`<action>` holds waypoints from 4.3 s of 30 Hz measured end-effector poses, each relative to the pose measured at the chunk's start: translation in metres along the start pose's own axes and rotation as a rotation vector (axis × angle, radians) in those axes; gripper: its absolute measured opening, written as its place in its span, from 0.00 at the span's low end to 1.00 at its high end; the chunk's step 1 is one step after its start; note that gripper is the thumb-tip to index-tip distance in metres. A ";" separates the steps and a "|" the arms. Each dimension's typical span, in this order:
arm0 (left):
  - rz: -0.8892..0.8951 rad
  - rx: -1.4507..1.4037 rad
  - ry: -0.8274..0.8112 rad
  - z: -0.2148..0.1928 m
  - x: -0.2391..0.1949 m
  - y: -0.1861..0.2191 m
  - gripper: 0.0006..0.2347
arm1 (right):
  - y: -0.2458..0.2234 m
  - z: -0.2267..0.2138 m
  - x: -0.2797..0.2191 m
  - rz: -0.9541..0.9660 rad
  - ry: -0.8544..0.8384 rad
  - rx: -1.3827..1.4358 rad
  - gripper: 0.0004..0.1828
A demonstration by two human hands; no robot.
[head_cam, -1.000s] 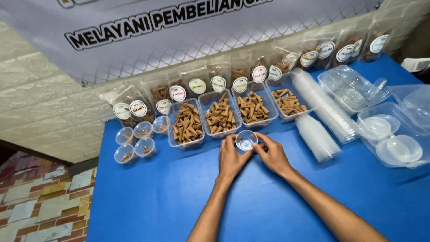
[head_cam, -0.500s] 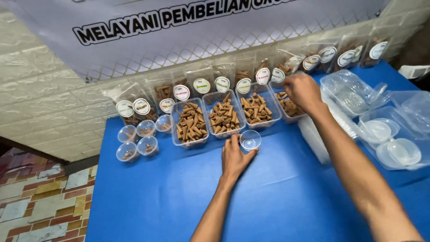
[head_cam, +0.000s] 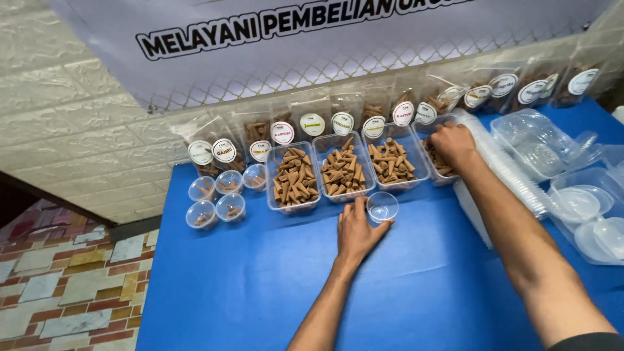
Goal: The person is manually filling small plastic cups with incense cones from larger containers at a steady but slow pace.
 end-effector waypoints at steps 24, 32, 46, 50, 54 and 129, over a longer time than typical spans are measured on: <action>0.078 -0.019 0.097 0.014 -0.003 -0.014 0.25 | -0.121 -0.213 -0.066 0.163 0.475 1.151 0.11; 0.097 0.051 0.109 0.022 0.000 -0.021 0.26 | -0.143 -0.171 -0.070 0.222 0.263 0.904 0.10; 0.071 0.054 0.092 0.022 -0.002 -0.021 0.26 | -0.151 -0.175 -0.071 0.238 0.187 0.643 0.09; 0.069 0.043 0.095 0.020 -0.002 -0.019 0.25 | -0.152 -0.177 -0.070 0.239 0.191 0.631 0.09; 0.076 0.043 0.100 0.017 -0.003 -0.015 0.24 | -0.152 -0.181 -0.069 0.236 0.203 0.624 0.09; 0.061 0.008 0.111 0.016 -0.004 -0.014 0.25 | -0.131 -0.184 -0.073 0.083 0.187 0.496 0.09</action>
Point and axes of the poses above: each hand's wrist, its own x-axis towards the middle knuckle, its own z-axis out of the palm, y = z × x, the point moved 2 cm from there along x, towards the middle knuckle, and after that the axes turned 13 degrees about y, right-handed, at the moved point
